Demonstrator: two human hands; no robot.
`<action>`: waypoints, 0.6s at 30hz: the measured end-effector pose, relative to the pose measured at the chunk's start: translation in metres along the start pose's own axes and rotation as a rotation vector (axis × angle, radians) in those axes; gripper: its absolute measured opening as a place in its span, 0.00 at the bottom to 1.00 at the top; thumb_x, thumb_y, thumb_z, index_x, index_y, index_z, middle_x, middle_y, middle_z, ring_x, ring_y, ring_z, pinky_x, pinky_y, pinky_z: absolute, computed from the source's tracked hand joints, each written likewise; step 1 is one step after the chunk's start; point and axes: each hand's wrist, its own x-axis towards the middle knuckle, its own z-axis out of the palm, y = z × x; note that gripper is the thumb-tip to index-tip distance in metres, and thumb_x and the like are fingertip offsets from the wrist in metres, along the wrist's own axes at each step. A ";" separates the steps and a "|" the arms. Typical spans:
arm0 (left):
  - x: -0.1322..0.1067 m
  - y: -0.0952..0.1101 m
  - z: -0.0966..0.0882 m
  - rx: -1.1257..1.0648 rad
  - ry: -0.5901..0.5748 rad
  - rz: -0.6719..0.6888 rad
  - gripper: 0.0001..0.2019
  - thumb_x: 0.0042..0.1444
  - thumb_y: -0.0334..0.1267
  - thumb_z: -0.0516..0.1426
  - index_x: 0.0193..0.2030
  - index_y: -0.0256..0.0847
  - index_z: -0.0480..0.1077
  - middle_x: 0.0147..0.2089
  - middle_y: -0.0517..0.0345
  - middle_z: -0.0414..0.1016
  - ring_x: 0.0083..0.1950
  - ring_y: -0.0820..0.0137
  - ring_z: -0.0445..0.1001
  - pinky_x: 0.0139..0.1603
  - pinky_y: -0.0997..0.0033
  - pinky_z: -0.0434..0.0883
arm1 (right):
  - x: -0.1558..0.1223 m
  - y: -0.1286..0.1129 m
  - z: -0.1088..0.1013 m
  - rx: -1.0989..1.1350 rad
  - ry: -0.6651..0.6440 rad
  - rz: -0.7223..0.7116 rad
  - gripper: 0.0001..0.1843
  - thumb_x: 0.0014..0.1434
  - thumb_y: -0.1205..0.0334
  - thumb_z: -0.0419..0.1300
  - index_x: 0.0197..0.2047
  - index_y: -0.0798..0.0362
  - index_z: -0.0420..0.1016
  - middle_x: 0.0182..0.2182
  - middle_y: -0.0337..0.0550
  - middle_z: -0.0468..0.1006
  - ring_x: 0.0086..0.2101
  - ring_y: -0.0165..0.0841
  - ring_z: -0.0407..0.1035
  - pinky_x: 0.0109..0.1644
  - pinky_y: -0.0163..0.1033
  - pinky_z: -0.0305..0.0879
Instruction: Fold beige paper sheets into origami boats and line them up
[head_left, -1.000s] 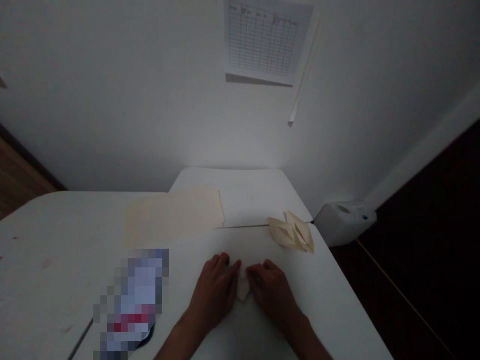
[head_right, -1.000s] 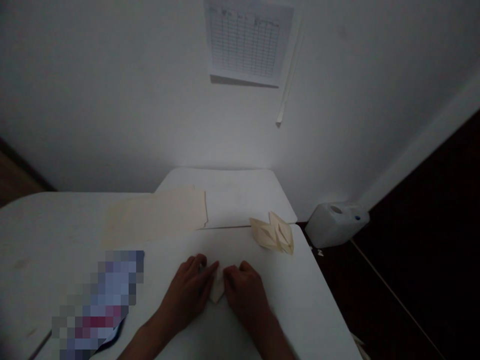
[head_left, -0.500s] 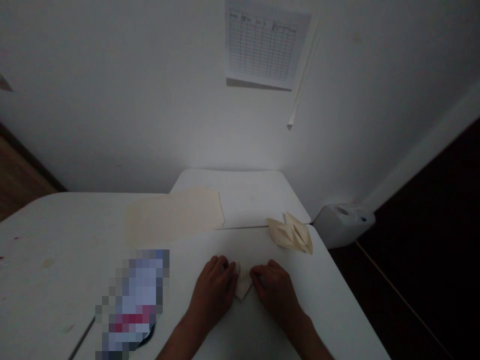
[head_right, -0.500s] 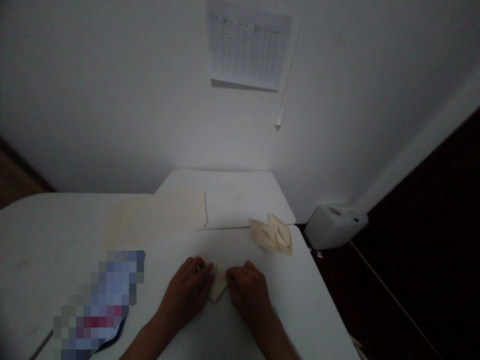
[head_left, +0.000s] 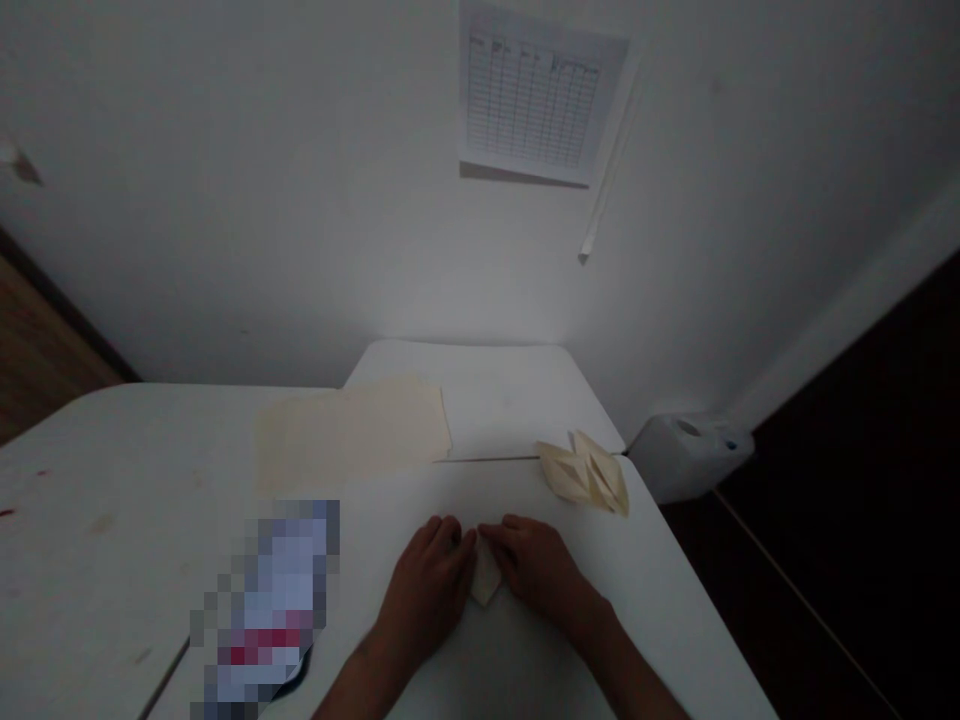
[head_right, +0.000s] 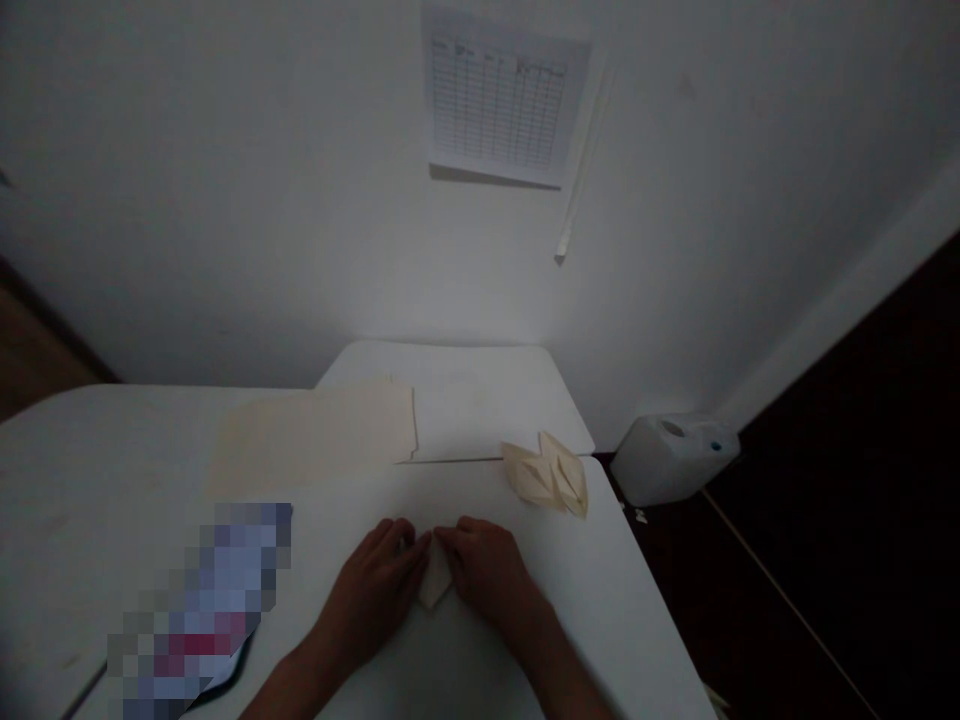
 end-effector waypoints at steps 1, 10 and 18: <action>-0.001 0.000 -0.001 -0.001 -0.003 0.001 0.12 0.60 0.28 0.51 0.49 0.38 0.70 0.39 0.51 0.66 0.41 0.62 0.65 0.41 0.58 0.71 | 0.000 0.000 -0.001 -0.010 -0.007 -0.007 0.17 0.66 0.65 0.51 0.54 0.45 0.73 0.35 0.40 0.77 0.36 0.32 0.72 0.41 0.32 0.62; -0.005 -0.003 0.001 0.056 0.020 0.001 0.19 0.56 0.27 0.53 0.54 0.40 0.68 0.40 0.50 0.67 0.41 0.61 0.65 0.42 0.56 0.71 | 0.001 -0.005 -0.002 -0.172 -0.045 -0.025 0.18 0.65 0.65 0.50 0.56 0.42 0.69 0.35 0.40 0.75 0.35 0.34 0.71 0.37 0.34 0.63; -0.024 -0.003 0.002 0.139 0.132 0.018 0.10 0.59 0.29 0.52 0.44 0.40 0.72 0.39 0.50 0.68 0.41 0.61 0.67 0.42 0.56 0.73 | 0.003 -0.008 0.002 -0.224 -0.068 0.018 0.21 0.64 0.66 0.52 0.58 0.42 0.66 0.38 0.42 0.75 0.36 0.34 0.71 0.36 0.34 0.62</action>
